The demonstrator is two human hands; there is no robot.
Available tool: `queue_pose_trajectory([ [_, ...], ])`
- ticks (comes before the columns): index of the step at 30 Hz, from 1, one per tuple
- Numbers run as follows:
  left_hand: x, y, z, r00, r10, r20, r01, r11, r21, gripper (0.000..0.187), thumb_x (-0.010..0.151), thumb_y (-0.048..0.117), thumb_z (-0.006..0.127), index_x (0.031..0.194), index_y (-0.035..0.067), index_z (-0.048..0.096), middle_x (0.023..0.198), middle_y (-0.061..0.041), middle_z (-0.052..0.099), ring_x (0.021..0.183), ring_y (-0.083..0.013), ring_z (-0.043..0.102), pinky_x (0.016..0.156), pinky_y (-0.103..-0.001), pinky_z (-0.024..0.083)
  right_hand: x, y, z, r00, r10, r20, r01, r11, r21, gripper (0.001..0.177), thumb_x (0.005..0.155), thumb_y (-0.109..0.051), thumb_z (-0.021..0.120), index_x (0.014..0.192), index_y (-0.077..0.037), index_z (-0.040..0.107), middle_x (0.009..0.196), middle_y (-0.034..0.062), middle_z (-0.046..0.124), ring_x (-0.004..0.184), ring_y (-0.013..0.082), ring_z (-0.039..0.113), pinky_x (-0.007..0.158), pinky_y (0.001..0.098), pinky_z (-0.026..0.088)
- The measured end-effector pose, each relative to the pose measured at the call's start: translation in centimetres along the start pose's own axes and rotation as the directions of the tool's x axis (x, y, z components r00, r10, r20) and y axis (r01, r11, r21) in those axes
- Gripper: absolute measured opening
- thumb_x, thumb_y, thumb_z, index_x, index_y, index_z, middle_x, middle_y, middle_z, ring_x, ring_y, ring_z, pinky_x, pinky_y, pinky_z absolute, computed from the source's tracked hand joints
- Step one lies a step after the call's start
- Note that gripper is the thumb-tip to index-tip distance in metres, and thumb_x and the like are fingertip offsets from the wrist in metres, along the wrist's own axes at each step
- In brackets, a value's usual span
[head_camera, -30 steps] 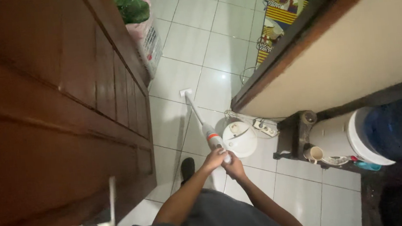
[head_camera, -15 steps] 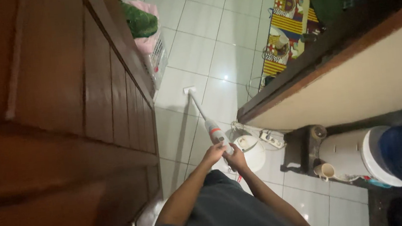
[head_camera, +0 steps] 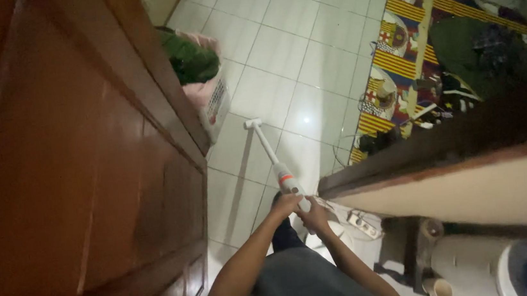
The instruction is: The person vacuums a tiled floor in a home using a handheld stick vacuum. They move the vacuum back and forth across the floor, navigating around furniture, a water dispenser, and a doorway, covering multiple areas of the room.
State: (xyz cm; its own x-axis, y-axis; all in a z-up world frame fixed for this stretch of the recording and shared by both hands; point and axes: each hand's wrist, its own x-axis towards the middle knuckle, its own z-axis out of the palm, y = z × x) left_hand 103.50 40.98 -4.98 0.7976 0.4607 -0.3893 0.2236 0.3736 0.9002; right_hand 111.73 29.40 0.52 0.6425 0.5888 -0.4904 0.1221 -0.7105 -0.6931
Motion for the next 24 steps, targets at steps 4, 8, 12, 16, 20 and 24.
queue_pose_trajectory([
  [4,5.1,3.6,0.0,1.0,-0.01,0.006,0.009,0.992,0.126,0.042,0.1,0.038,0.059,0.102,-0.002,0.072,0.092,-0.011,0.075,0.085,-0.0207,0.071,0.078,-0.035,0.054,4.9,-3.5,-3.8,0.998,0.023,0.052,-0.021,0.999,-0.05,0.075,0.081,-0.032,0.082,0.145,-0.01,0.049,0.078,0.0135,0.075,0.06,0.019,0.07,0.055,0.0366,0.056],
  [8,10.2,6.8,0.6,0.994,-0.103,0.047,0.086,0.955,0.283,0.047,0.1,0.042,0.058,0.115,-0.001,0.069,0.099,-0.013,0.073,0.09,-0.0226,0.069,0.081,-0.036,0.052,9.8,-4.6,-6.8,0.996,-0.068,0.054,0.072,0.994,-0.083,0.073,0.08,-0.029,0.081,0.143,-0.009,0.05,0.078,0.0155,0.073,0.058,0.021,0.069,0.054,0.0378,0.055],
  [12,13.8,9.4,0.8,0.994,-0.091,0.06,0.069,0.95,0.306,0.052,0.095,0.042,0.063,0.122,-0.003,0.065,0.103,-0.016,0.073,0.092,-0.0242,0.069,0.081,-0.038,0.053,15.2,-4.0,-8.0,0.986,-0.157,0.055,0.163,0.977,-0.138,0.071,0.08,-0.028,0.079,0.142,-0.008,0.05,0.084,0.0196,0.073,0.068,0.0237,0.071,0.062,0.0391,0.056],
  [16,16.8,10.6,0.4,0.996,-0.078,0.054,0.06,0.962,0.268,0.055,0.093,0.04,0.065,0.126,-0.004,0.061,0.105,-0.018,0.072,0.094,-0.0251,0.069,0.082,-0.038,0.054,19.4,-4.9,-8.4,0.973,-0.22,0.066,0.228,0.963,-0.142,0.071,0.079,-0.027,0.08,0.141,-0.009,0.05,0.09,0.0195,0.073,0.079,0.0238,0.072,0.069,0.0399,0.056],
  [20,19.9,11.9,-0.9,0.997,-0.034,0.066,0.014,0.958,0.286,0.058,0.093,0.04,0.064,0.134,-0.001,0.059,0.108,-0.017,0.071,0.096,-0.024,0.068,0.084,-0.036,0.053,22.2,-7.8,-9.4,0.987,-0.131,0.094,0.149,0.965,-0.214,0.074,0.078,-0.027,0.08,0.144,-0.013,0.049,0.089,0.0192,0.073,0.079,0.0254,0.073,0.072,0.0408,0.057],
  [24,24.4,12.3,-2.8,0.998,-0.018,0.061,0.003,0.969,0.246,0.062,0.096,0.04,0.067,0.141,-0.001,0.052,0.117,-0.018,0.068,0.105,-0.0245,0.066,0.09,-0.036,0.052,25.1,-11.5,-10.5,0.986,-0.129,0.107,0.152,0.955,-0.255,0.08,0.076,-0.024,0.079,0.148,-0.014,0.048,0.081,0.0174,0.073,0.07,0.0252,0.072,0.069,0.0404,0.057],
])
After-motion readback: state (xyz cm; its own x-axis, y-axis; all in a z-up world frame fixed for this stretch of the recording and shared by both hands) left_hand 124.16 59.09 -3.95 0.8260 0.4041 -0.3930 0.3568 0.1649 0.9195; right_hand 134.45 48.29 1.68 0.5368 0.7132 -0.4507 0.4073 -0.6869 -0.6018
